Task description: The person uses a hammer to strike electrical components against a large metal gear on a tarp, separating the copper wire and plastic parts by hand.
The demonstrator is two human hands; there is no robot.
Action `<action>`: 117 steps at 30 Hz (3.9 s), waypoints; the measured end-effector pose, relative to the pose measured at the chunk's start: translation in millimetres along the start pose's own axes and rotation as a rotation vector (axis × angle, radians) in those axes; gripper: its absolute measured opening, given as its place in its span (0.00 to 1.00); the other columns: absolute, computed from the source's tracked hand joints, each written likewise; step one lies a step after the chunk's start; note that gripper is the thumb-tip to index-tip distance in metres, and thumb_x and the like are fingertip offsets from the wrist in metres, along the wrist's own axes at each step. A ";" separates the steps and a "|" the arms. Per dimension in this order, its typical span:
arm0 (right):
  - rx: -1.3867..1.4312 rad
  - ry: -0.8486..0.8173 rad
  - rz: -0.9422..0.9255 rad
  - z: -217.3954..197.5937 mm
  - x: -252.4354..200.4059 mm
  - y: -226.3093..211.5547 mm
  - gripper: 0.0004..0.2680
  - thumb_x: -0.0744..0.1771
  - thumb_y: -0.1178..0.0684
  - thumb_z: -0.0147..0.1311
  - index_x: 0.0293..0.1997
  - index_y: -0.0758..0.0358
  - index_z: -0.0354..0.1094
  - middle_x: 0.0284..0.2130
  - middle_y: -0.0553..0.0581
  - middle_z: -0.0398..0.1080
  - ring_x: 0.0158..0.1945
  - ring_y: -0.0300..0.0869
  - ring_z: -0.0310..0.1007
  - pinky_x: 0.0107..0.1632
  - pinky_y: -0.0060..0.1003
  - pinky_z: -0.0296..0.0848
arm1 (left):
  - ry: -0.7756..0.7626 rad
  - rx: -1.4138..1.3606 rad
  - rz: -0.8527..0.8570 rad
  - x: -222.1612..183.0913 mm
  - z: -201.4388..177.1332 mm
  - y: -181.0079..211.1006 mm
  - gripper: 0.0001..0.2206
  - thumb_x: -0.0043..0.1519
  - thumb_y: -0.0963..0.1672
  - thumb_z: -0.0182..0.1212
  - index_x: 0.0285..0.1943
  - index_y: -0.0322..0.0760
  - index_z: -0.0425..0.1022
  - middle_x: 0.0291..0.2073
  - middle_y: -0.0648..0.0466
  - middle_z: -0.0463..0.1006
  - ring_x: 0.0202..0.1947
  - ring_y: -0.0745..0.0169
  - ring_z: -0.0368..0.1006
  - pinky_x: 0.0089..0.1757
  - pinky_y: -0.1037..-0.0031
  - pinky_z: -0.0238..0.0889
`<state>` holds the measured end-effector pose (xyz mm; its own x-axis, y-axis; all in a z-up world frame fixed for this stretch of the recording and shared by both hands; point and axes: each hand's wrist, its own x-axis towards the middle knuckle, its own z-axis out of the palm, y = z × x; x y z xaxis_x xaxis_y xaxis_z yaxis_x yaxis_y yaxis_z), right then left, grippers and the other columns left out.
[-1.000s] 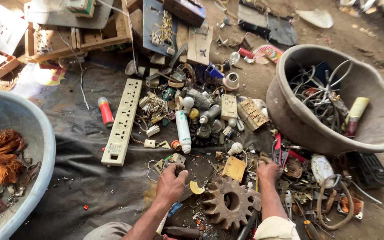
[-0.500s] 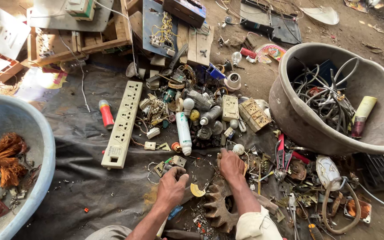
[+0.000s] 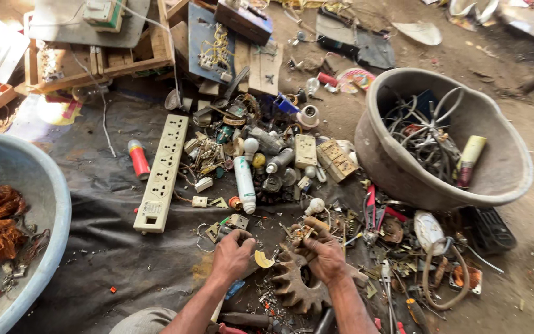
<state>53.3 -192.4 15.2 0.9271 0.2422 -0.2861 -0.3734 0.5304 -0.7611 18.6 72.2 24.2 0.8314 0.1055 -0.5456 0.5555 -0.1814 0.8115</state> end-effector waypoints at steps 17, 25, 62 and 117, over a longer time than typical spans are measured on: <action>0.185 0.215 -0.014 17.3 -86.9 26.6 0.09 0.67 0.58 0.56 0.51 0.66 0.69 0.37 0.70 0.78 0.33 0.51 0.82 0.32 0.45 0.83 | 0.002 0.154 0.085 8.8 0.6 -16.7 0.14 0.63 0.50 0.60 0.48 0.39 0.81 0.35 0.51 0.85 0.35 0.61 0.80 0.44 0.65 0.73; 0.211 0.268 0.009 36.3 -107.8 20.6 0.08 0.66 0.53 0.55 0.43 0.66 0.73 0.34 0.68 0.79 0.29 0.48 0.81 0.28 0.40 0.81 | 0.018 0.182 0.101 7.4 -1.9 -17.8 0.14 0.62 0.50 0.60 0.48 0.40 0.82 0.37 0.50 0.85 0.39 0.58 0.81 0.46 0.64 0.72; -0.358 0.772 -0.260 -5.6 -65.4 -53.8 0.08 0.67 0.55 0.53 0.45 0.70 0.69 0.38 0.66 0.74 0.36 0.50 0.79 0.37 0.42 0.82 | 0.198 -0.048 0.150 12.8 -15.1 -8.0 0.15 0.60 0.48 0.59 0.48 0.36 0.81 0.39 0.49 0.83 0.37 0.58 0.79 0.43 0.65 0.73; -2.141 -0.042 0.407 52.4 71.0 46.9 0.05 0.65 0.54 0.57 0.41 0.58 0.76 0.40 0.65 0.78 0.44 0.55 0.78 0.50 0.52 0.74 | 0.119 -0.112 0.074 14.5 -16.8 7.0 0.13 0.59 0.48 0.60 0.45 0.37 0.81 0.34 0.52 0.83 0.35 0.62 0.78 0.42 0.68 0.71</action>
<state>99.9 -107.6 -10.3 0.8161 0.1045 -0.5683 0.1257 -0.9921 -0.0018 34.8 88.8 25.5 0.8621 0.2123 -0.4601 0.4851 -0.0838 0.8704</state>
